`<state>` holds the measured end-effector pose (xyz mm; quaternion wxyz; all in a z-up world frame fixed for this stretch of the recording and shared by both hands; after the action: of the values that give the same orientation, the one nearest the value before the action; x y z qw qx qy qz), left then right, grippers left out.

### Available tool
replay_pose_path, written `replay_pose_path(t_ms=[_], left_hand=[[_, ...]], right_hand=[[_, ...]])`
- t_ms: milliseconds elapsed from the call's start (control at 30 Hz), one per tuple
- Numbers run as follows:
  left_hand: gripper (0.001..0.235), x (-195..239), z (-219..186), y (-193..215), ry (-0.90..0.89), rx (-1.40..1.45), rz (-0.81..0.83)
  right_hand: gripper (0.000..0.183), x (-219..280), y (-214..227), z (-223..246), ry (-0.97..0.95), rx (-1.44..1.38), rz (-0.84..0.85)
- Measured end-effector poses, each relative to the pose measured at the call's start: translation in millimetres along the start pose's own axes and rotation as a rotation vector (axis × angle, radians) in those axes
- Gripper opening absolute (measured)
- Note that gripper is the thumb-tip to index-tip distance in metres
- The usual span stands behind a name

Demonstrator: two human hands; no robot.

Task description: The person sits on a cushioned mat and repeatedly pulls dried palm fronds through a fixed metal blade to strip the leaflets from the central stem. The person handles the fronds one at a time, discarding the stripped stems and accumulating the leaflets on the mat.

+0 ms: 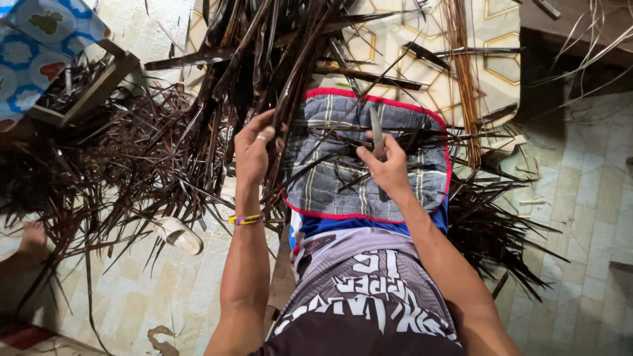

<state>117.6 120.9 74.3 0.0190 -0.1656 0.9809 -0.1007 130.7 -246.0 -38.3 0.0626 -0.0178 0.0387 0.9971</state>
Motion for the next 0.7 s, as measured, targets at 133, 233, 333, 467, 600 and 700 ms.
replay_pose_path(t_ms=[133,233,333,467,600,700], left_hand=[[0.026,0,47,-26,0.115,0.063,0.009],[0.018,13,99,-62,0.323,0.162,0.090],[0.012,31,113,-102,0.356,0.156,0.208],[0.011,52,135,-137,0.338,0.040,0.318],[0.018,63,124,-156,0.306,-0.076,0.385],[0.016,68,135,-159,0.341,-0.061,0.384]], right_hand=[[0.024,18,0,26,-0.151,-0.096,0.061],[0.024,30,-15,60,-0.207,-0.383,0.230],[0.021,29,-26,84,-0.175,-0.423,0.376],[0.021,26,-35,75,-0.125,-0.421,0.508],[0.017,23,-33,61,-0.156,-0.490,0.525],[0.021,30,-31,95,-0.165,-0.576,0.544]])
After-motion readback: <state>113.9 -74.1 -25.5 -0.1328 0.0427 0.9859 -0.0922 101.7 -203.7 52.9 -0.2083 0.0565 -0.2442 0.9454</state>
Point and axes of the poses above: each hand's wrist, its own x-axis away from the middle knuckle, its own y-axis out of the back of the hand, z = x × y, the point moved 10 cm from there along -x, towards the middle knuckle, and after that the axes turned 7 degrees about -z, right-handed, at the moved point
